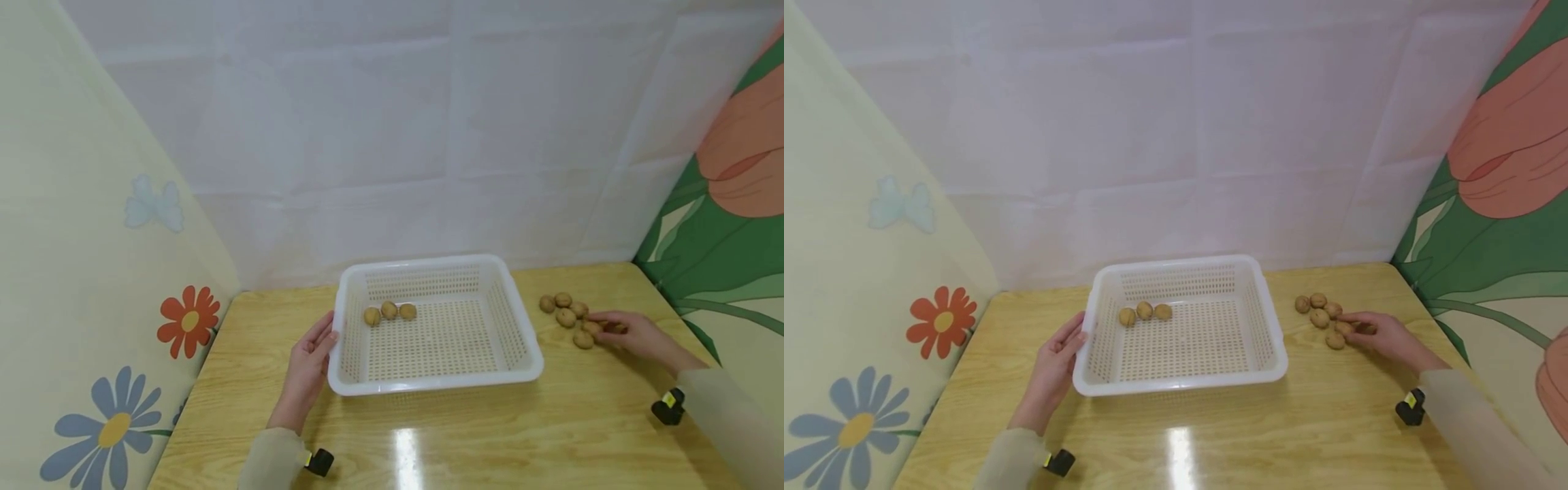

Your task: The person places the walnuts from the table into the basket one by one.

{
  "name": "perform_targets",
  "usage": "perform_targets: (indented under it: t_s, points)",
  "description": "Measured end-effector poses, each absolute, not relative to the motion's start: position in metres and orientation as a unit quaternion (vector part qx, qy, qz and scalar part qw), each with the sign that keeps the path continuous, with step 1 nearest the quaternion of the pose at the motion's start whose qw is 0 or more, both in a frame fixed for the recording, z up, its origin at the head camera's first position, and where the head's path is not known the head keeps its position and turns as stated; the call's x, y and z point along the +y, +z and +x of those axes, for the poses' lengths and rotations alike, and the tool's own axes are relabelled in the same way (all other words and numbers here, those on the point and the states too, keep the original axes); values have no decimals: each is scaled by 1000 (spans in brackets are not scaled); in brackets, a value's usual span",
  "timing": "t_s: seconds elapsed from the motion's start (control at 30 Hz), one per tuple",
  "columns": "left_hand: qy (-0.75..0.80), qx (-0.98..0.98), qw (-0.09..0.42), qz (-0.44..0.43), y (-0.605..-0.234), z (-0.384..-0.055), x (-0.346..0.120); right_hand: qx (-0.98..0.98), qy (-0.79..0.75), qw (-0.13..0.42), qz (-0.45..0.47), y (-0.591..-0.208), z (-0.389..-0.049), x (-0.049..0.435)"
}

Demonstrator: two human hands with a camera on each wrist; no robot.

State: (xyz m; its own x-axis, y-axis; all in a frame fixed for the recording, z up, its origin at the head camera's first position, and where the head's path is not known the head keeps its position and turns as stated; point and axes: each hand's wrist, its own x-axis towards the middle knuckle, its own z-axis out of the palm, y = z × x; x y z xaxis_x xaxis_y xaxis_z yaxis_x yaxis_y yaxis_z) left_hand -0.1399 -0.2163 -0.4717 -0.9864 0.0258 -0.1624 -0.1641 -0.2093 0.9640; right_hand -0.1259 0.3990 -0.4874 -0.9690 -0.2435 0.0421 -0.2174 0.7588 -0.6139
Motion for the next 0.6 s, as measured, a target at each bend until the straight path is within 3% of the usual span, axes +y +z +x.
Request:
perform_targets:
  t_s: [0.3,0.6]
  points:
    - [781,619,56,-57,-473,-139,-215,944,-316,29,-88,-482,-119,397]
    - [781,621,47,-45,-473,-139,-216,943,-323,-15,-80,-460,-120,382]
